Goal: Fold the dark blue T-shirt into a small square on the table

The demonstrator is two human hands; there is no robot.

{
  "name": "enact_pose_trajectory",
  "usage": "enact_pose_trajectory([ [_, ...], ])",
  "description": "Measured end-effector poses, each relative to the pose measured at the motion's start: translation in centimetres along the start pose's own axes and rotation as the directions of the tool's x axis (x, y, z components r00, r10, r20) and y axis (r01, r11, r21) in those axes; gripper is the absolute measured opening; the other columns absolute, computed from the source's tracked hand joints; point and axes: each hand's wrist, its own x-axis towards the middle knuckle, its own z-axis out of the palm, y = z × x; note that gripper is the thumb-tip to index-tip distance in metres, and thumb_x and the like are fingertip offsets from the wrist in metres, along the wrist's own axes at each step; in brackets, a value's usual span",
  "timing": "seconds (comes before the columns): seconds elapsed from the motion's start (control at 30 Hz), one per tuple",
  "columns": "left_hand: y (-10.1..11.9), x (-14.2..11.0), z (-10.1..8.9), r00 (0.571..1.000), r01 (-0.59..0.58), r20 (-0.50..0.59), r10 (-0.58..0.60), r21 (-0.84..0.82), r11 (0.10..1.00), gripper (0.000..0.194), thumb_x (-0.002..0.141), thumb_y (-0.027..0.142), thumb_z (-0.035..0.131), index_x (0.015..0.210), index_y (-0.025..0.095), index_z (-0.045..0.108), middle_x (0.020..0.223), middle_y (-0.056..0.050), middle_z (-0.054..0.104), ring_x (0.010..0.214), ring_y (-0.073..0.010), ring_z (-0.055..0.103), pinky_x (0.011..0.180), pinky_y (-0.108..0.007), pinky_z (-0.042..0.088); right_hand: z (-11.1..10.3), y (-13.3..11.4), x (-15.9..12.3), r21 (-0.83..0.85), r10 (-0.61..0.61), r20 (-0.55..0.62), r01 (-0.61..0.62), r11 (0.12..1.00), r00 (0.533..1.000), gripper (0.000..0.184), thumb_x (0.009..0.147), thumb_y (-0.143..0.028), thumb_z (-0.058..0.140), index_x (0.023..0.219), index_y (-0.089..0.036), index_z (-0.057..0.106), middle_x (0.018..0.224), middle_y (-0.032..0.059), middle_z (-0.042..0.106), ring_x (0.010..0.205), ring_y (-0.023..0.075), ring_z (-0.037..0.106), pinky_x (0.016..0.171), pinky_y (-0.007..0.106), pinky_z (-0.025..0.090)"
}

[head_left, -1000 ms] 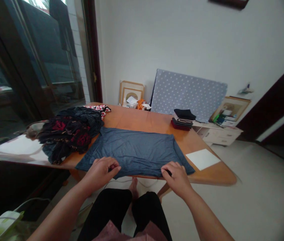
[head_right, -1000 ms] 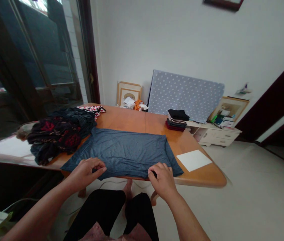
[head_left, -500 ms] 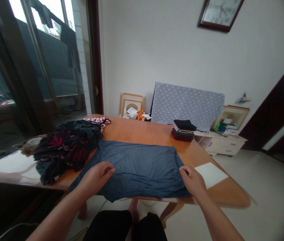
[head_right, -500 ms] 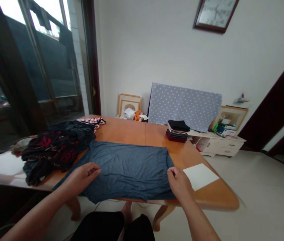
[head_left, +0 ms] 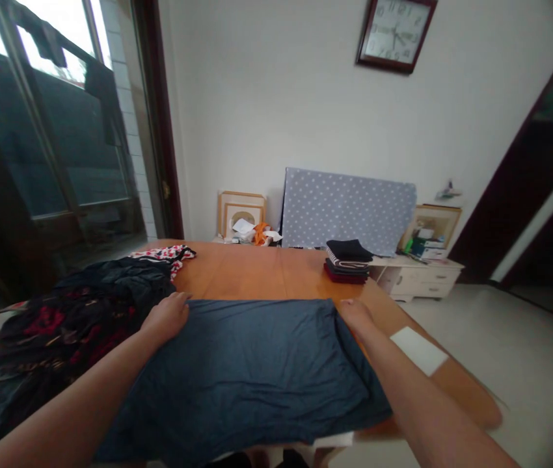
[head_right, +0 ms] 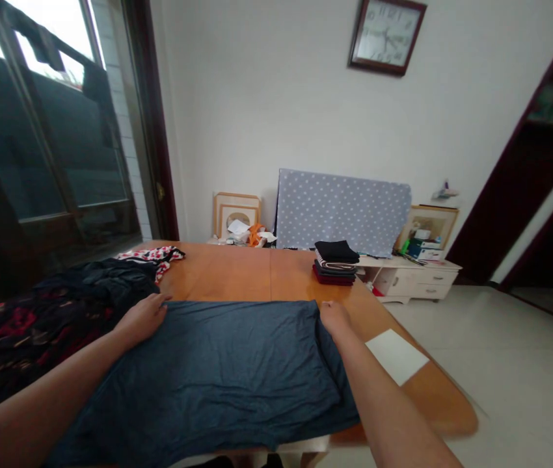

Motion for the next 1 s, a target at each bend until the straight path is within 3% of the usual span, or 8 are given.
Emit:
enact_pose_trajectory([
  [0.17,-0.6,1.9,0.7,0.995,0.026,0.094,-0.035,0.094,0.995,0.057,0.086,0.028,0.039,0.140,0.016,0.053,0.140,-0.017,0.056,0.129,-0.0324,0.052,0.100,-0.045,0.041,1.6,-1.9,3.4,-0.089,0.143,0.082,-0.136,0.987,0.986,0.052,0.096,-0.043,0.037,0.116,-0.009,0.070,0.118,0.0203,0.069,0.107,0.0266,0.065,0.092,0.036,0.047],
  [0.33,-0.8,2.7,0.5,0.989,0.028,0.136,-0.048,0.144,0.989,0.056,0.081,0.035,0.045,0.134,0.022,0.058,0.138,-0.016,0.058,0.127,-0.0358,0.052,0.099,-0.052,0.039,2.9,-2.7,3.7,-0.173,0.199,0.068,-0.185,0.967,0.978,0.059,0.089,-0.057,0.049,0.118,-0.008,0.068,0.122,0.0242,0.064,0.112,0.0351,0.062,0.093,0.047,0.047],
  [0.43,-1.1,3.2,0.3,0.989,0.013,0.145,-0.037,0.166,0.986,0.045,0.080,0.041,0.047,0.116,0.025,0.067,0.127,-0.015,0.063,0.119,-0.0375,0.055,0.093,-0.054,0.040,3.3,-2.6,3.2,-0.181,0.156,0.069,-0.141,0.973,0.985,0.047,0.089,-0.052,0.052,0.110,-0.014,0.069,0.115,0.0194,0.067,0.109,0.0328,0.063,0.090,0.045,0.049],
  [0.57,-1.4,3.5,0.2,0.988,0.014,0.148,-0.037,0.153,0.988,0.036,0.077,0.042,0.048,0.101,0.023,0.067,0.118,-0.015,0.065,0.114,-0.0381,0.056,0.089,-0.052,0.042,3.6,-2.3,2.5,-0.175,0.094,0.038,-0.086,0.981,0.995,0.035,0.094,-0.042,0.046,0.107,-0.017,0.066,0.114,0.0159,0.066,0.109,0.0292,0.062,0.089,0.039,0.047],
  [0.77,-1.0,3.0,0.4,0.993,0.054,0.094,-0.064,0.102,0.993,0.032,0.086,0.043,0.042,0.100,0.023,0.062,0.103,-0.011,0.070,0.105,-0.0321,0.063,0.091,-0.046,0.039,3.8,-2.2,1.9,-0.092,0.092,-0.026,-0.094,0.991,0.995,0.036,0.101,-0.039,0.031,0.120,-0.017,0.051,0.098,0.0148,0.068,0.093,0.0272,0.067,0.080,0.037,0.046],
  [1.0,0.7,3.3,0.9,0.997,0.079,0.013,-0.081,0.125,0.989,0.029,0.087,0.042,0.040,0.098,0.023,0.059,0.098,-0.010,0.071,0.102,-0.0315,0.064,0.096,-0.050,0.031,3.1,-1.3,3.1,-0.109,0.099,-0.010,-0.099,0.989,0.995,0.035,0.102,-0.038,0.026,0.120,-0.017,0.048,0.094,0.0143,0.069,0.088,0.0275,0.067,0.076,0.037,0.044],
])
